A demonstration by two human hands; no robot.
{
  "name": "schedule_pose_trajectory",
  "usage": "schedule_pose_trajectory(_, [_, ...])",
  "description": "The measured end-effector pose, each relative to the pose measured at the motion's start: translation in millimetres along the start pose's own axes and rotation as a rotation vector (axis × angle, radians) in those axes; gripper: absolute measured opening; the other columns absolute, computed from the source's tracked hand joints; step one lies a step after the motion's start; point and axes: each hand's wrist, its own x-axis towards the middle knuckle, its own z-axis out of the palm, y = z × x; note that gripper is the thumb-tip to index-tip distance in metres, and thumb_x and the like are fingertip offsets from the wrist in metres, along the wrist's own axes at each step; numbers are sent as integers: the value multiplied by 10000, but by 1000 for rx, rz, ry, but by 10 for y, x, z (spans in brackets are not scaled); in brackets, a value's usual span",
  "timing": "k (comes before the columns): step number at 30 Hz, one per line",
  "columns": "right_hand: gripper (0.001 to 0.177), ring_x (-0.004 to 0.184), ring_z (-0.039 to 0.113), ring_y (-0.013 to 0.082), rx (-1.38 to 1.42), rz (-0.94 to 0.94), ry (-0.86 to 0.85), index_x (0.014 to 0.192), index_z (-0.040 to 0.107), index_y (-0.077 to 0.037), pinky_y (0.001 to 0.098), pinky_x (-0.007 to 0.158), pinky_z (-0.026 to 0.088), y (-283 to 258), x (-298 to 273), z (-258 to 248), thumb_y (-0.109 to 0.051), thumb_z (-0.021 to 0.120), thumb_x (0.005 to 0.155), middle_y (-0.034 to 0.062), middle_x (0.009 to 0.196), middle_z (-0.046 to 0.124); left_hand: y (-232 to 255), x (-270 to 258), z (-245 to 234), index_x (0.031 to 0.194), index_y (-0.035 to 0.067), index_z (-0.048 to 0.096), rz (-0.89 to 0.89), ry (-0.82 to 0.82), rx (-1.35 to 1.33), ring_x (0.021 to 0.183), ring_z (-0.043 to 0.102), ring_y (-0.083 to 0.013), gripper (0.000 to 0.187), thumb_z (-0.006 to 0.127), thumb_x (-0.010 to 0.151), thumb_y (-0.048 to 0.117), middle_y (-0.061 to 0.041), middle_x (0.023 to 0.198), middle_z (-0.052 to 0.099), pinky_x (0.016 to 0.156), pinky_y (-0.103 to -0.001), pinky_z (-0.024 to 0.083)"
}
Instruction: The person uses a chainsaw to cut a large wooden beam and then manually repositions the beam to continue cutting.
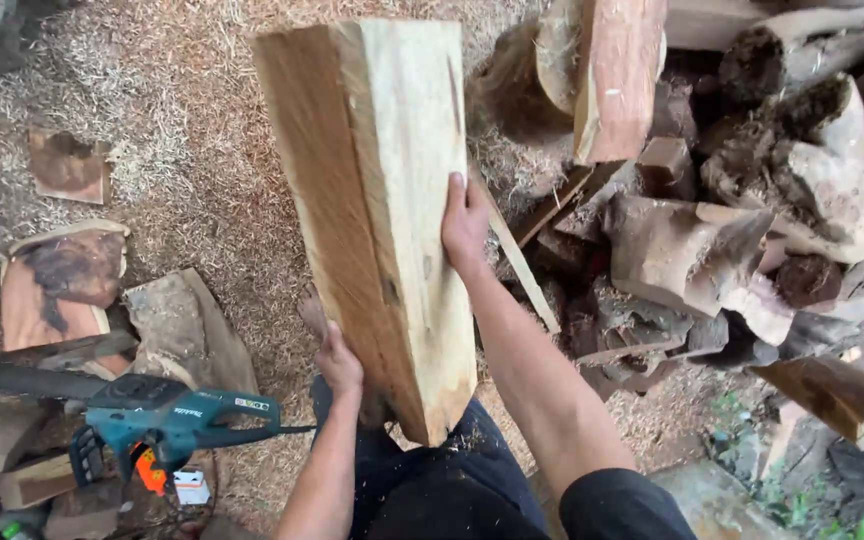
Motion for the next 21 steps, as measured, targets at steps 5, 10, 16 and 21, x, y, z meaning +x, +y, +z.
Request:
schedule_pose_trajectory(5, [559, 1344, 528, 352, -32, -62, -139, 1358, 629, -21, 514, 1161, 396, 934, -85, -635, -479, 546, 1048, 233, 1344, 631, 510, -282, 16, 1112, -1, 764, -142, 11, 71, 1172, 635, -452, 687, 462, 1064, 614, -269, 1097, 727, 1009, -500, 454])
schedule_pose_trajectory(10, [720, 1360, 530, 382, -236, 361, -256, 1476, 560, -87, 534, 1161, 404, 2133, -821, -917, -619, 569, 991, 203, 1406, 621, 660, -331, 88, 1031, -119, 741, -181, 72, 113, 1177, 612, -518, 859, 456, 1028, 691, -368, 1082, 696, 1028, -557, 411])
schedule_pose_trajectory(16, [455, 1043, 703, 281, -318, 278, -201, 1094, 789, -264, 448, 904, 544, 2157, -674, -987, -659, 640, 923, 99, 966, 757, 1771, -686, -3, 1118, -96, 737, -156, 55, 67, 1250, 607, -457, 829, 395, 1024, 653, -319, 1169, 706, 1091, -518, 406])
schedule_pose_trajectory(21, [421, 1094, 646, 292, -160, 140, -62, 1059, 752, -175, 473, 958, 499, 2495, -774, -932, -503, 489, 1064, 180, 1024, 725, 795, -384, 127, 1151, -69, 725, -161, -10, 106, 1279, 558, -464, 871, 338, 1059, 706, -297, 1198, 690, 1107, -576, 369])
